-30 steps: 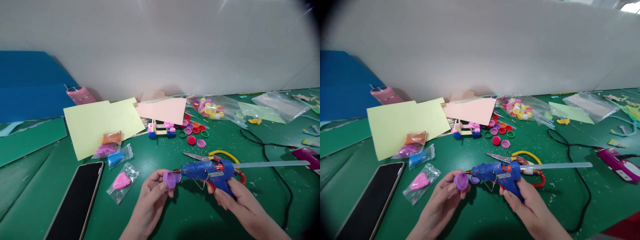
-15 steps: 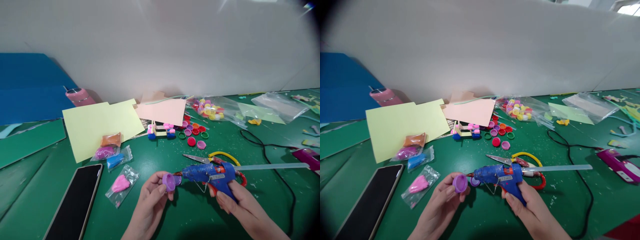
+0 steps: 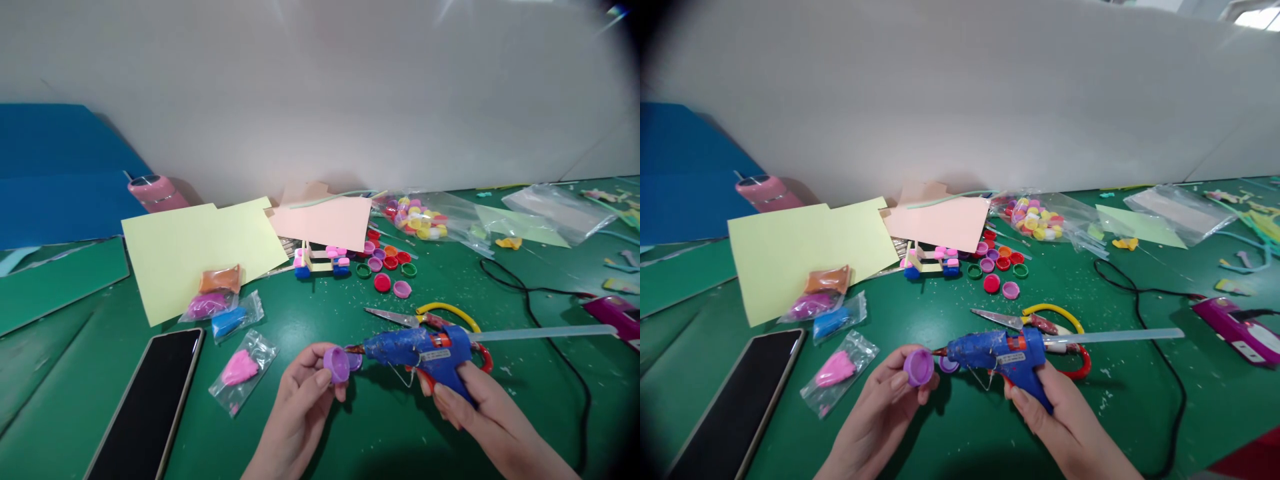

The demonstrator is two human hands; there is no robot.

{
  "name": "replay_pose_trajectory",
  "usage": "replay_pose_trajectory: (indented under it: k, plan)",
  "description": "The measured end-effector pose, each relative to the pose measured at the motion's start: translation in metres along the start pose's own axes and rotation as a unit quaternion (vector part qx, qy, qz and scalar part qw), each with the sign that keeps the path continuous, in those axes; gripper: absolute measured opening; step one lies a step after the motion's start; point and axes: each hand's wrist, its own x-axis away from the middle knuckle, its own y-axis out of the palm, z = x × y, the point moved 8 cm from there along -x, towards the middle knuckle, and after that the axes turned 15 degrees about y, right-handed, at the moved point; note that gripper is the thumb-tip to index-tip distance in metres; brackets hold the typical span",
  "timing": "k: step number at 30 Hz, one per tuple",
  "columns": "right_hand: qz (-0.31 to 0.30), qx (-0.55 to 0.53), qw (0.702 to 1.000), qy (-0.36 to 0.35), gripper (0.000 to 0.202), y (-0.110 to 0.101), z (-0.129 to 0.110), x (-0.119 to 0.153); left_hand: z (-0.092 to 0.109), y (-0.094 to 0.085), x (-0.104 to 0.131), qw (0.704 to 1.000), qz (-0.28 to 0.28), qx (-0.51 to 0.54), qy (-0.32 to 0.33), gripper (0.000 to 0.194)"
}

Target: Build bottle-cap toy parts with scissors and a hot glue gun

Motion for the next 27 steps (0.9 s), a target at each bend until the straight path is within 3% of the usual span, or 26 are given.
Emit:
replay_pose_trajectory:
  k: [12,18,27]
  plan:
    - [-0.015,-0.011,1.000,-0.001,0.028,0.0033,-0.0001,-0.0006,0.0003,0.0012,0.0003,1.000,0.000,0.001,-0.005,0.020]
    - [0.015,-0.034,0.999,0.014,0.029,0.0001,-0.0005,0.0027,0.0018,0.0014,-0.0001,1.000,0.001,-0.005,-0.002,0.020]
    - [0.013,-0.033,0.999,0.024,0.034,0.0011,-0.0023,0.0048,0.0018,0.0011,-0.0004,1.000,0.007,-0.006,0.001,0.021]
